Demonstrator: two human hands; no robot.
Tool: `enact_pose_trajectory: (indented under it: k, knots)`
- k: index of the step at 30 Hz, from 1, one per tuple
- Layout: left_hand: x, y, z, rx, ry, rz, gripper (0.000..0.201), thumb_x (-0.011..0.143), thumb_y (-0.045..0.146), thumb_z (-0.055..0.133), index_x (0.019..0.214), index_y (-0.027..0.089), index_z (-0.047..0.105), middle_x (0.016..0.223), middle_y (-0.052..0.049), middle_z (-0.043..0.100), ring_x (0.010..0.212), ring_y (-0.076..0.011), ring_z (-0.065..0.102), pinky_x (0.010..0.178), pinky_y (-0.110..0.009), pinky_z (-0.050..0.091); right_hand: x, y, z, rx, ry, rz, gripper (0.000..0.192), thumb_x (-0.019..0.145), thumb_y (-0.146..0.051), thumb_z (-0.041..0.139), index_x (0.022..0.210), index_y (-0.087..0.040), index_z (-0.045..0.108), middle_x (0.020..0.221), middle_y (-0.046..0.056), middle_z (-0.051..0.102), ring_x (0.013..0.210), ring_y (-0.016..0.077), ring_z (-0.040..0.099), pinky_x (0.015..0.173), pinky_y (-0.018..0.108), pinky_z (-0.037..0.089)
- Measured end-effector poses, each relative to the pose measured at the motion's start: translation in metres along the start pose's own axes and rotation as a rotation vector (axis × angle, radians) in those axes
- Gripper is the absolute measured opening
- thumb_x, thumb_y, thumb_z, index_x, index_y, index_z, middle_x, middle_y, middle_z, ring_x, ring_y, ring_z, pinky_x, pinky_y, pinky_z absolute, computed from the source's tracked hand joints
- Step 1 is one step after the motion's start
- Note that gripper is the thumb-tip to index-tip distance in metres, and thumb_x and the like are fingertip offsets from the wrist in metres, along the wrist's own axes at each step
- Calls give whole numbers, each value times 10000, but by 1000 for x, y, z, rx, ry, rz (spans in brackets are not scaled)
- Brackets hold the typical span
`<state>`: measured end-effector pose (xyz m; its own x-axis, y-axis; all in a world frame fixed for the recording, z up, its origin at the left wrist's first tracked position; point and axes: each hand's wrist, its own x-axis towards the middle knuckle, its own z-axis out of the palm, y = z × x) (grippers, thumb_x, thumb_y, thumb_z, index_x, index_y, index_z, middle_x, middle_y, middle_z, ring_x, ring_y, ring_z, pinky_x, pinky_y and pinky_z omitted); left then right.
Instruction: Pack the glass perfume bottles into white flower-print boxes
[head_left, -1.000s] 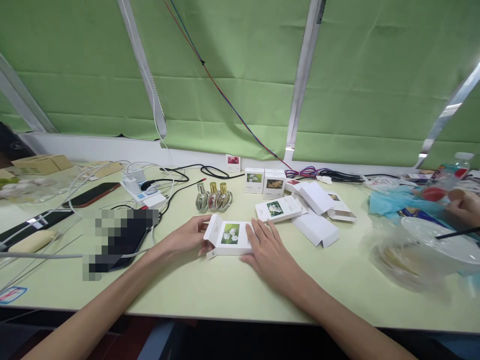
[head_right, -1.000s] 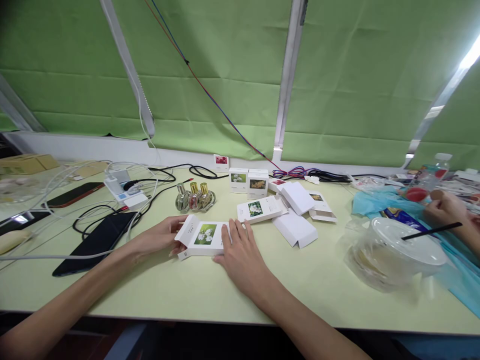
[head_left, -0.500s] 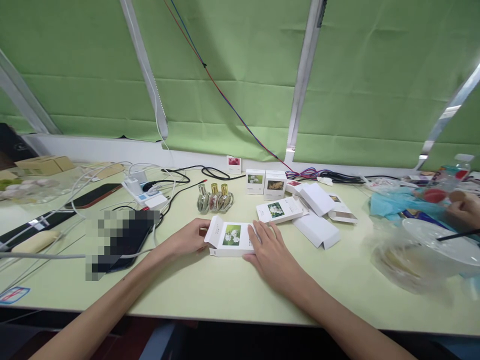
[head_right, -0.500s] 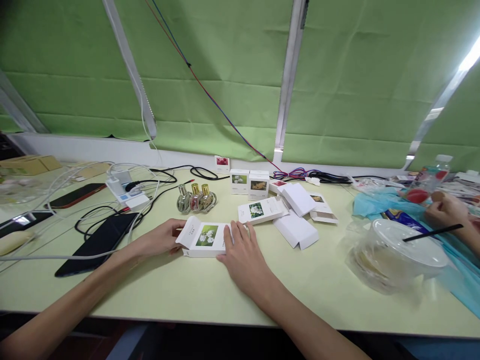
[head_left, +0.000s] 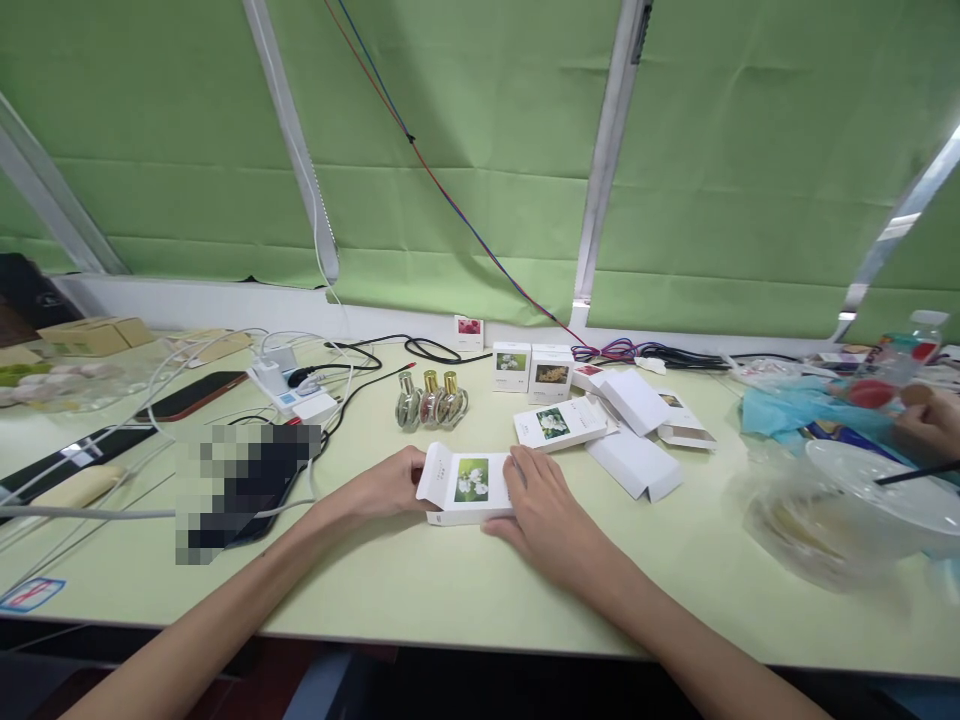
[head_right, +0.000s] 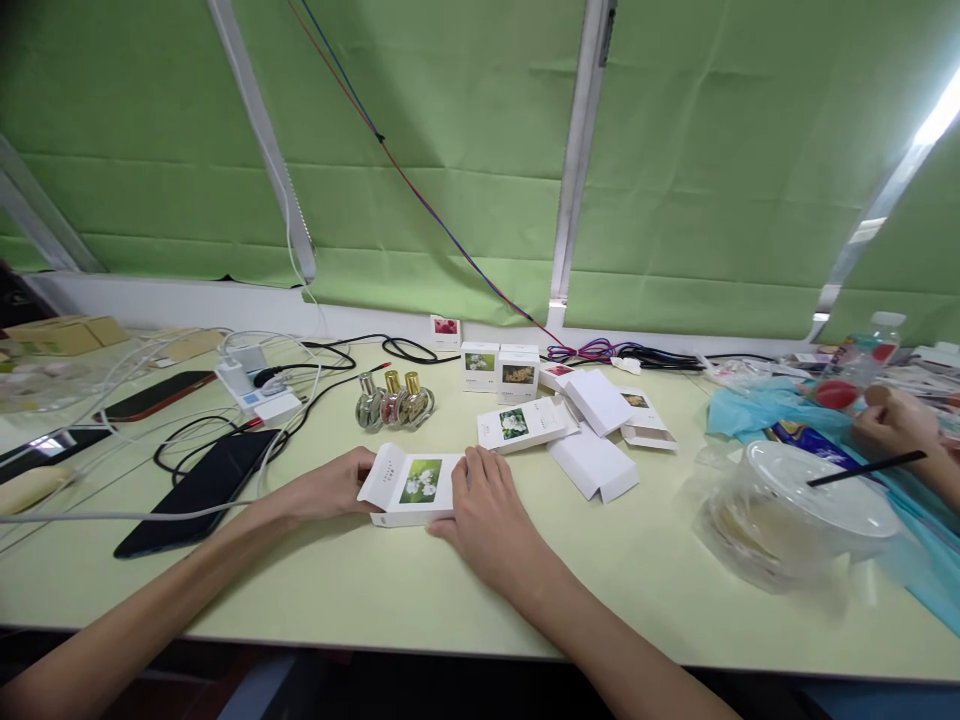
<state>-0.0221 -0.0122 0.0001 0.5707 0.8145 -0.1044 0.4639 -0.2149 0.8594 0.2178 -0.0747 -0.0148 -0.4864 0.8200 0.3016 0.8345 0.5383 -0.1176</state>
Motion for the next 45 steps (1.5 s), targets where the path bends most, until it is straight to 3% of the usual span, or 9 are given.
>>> enact_pose_trajectory:
  k: [5,9,12,18,26,30,36,41,45]
  knots:
    - [4,-5,13,-20,119,25,117,634,205,671,707,150,745,751,-29,730,676,-185,621,607,-241,470,1,-1,-1,10,-21,11,513,905,-425,699,1231,-44,593,1385,263,569,1360,370,496,1170,523,379]
    - [4,1,10,-16,64,56,144,677,241,685,752,148,765,786,-38,720,729,-190,632,654,-249,485,-2,-6,-11,26,-42,120,441,850,-417,769,1143,-119,626,1227,186,650,1175,346,609,1047,491,477]
    - [1,7,0,59,47,49,195,735,326,701,783,152,777,816,-46,689,714,-165,605,634,-235,468,-5,-7,-21,20,-101,181,538,834,-417,787,1232,-103,605,1267,199,631,1186,352,597,1034,480,477]
    - [-12,2,-27,207,163,-68,311,772,450,673,904,187,773,998,-84,653,758,-178,585,516,-218,443,-8,-3,-37,10,-241,292,661,849,-409,765,1381,-87,542,1381,212,581,1271,367,540,1072,466,434]
    - [-26,1,-55,402,329,-13,296,806,444,570,919,213,714,1087,-79,638,960,-220,636,745,-263,543,-9,2,-65,-78,-426,427,553,873,-308,736,1335,-53,571,1299,226,621,1225,371,575,1011,422,433]
    - [-25,16,-56,531,350,30,304,822,453,519,917,215,683,1152,-90,638,1003,-235,643,752,-282,547,-10,4,-68,-93,-438,444,506,883,-310,720,1298,-51,589,1279,226,630,1207,369,586,979,414,439]
    - [-12,55,-47,724,339,52,263,800,409,513,855,212,679,1208,-101,652,1116,-285,631,960,-395,513,-10,4,-67,-102,-437,437,535,891,-339,718,1318,-47,577,1283,226,630,1209,369,587,984,413,436]
    - [1,81,-37,804,271,41,297,805,470,566,891,232,721,1098,-87,678,1009,-275,650,903,-389,522,-11,5,-66,-103,-431,434,582,894,-347,715,1363,-44,551,1309,224,621,1215,365,582,998,413,441]
    - [6,90,-31,851,226,29,238,832,436,595,909,251,724,1038,-51,712,1004,-264,648,885,-359,501,-10,6,-63,-108,-412,427,607,888,-352,720,1374,-33,546,1307,228,623,1218,364,578,1008,422,445]
